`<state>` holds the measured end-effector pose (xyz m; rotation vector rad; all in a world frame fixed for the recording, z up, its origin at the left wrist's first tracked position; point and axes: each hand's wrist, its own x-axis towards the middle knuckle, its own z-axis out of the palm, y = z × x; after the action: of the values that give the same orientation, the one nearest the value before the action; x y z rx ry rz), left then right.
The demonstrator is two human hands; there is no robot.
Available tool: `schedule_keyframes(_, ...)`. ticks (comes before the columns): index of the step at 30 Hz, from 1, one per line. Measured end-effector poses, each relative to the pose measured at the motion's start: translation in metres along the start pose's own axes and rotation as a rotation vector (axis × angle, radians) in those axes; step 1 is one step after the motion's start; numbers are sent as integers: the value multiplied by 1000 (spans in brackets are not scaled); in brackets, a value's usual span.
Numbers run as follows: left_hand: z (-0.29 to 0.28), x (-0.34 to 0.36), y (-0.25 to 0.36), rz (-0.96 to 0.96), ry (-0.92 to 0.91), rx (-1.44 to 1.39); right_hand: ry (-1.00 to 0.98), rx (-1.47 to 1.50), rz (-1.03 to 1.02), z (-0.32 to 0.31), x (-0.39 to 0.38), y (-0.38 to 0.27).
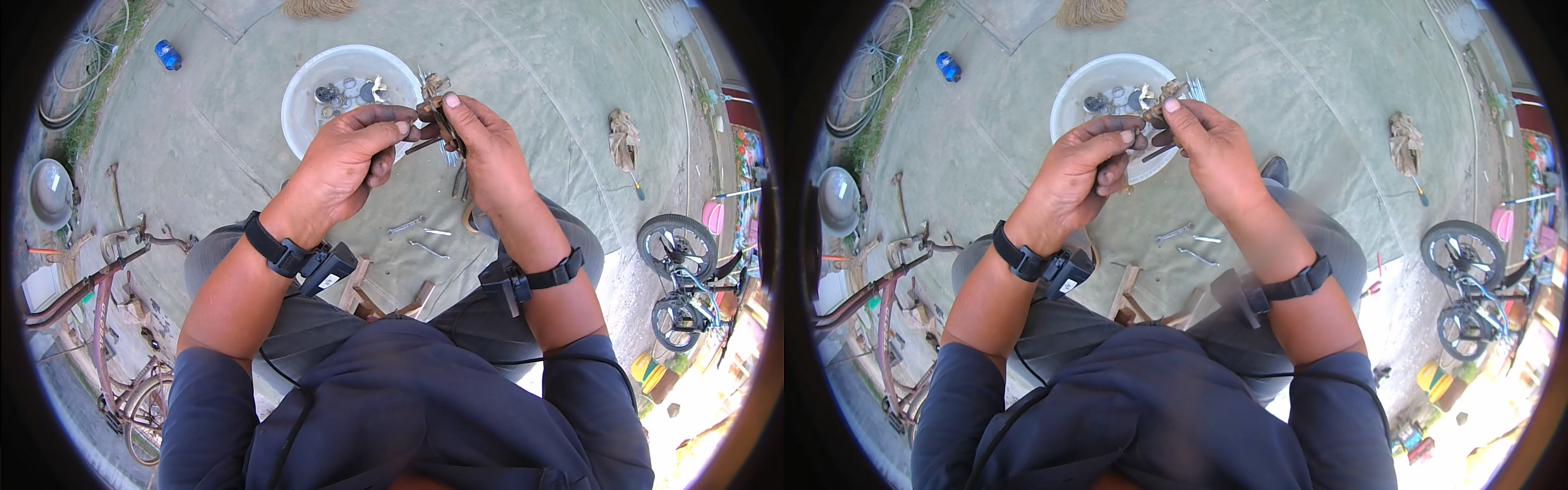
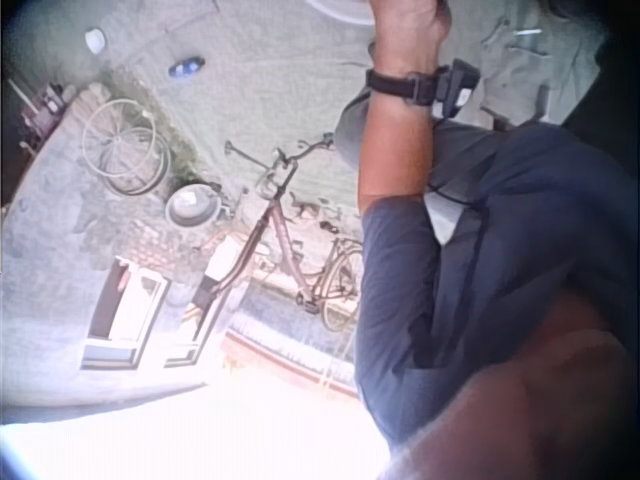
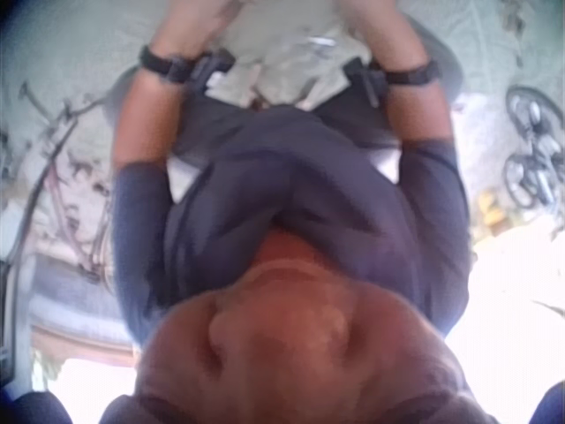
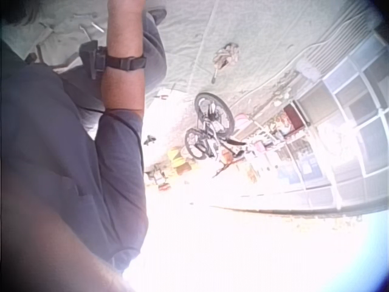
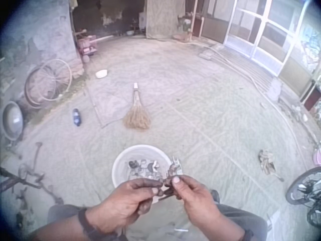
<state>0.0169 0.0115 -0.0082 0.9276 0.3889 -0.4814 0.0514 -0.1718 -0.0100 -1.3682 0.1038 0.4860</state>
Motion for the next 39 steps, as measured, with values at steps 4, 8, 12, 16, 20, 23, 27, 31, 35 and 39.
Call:
schedule_keyframes(4,5,-1,0,9,30,-20,-26,113,15,1,-2,0)
schedule_keyframes(8,6,-1,1,19,31,-41,-79,171,7,0,-1,0)
schedule_keyframes(12,6,-1,2,24,16,-62,-123,186,1,0,1,2)
schedule_keyframes(16,5,-2,2,22,2,-87,-128,208,9,0,0,2)
schedule_keyframes(20,1,-1,2,23,-42,-114,-139,210,15,0,-1,0)
schedule_keyframes(23,0,-1,1,36,-52,-58,-132,214,31,-1,-1,-1)
schedule_keyframes(27,1,-1,0,47,-38,-44,-138,226,30,-1,-1,-1)
schedule_keyframes(31,1,-1,0,67,-54,-36,-144,241,17,-2,-1,0)
schedule_keyframes(35,0,-1,-1,80,-31,8,-137,243,11,-2,0,2)
schedule_keyframes(39,-1,-1,-1,99,-44,11,-145,255,-2,-2,1,4)
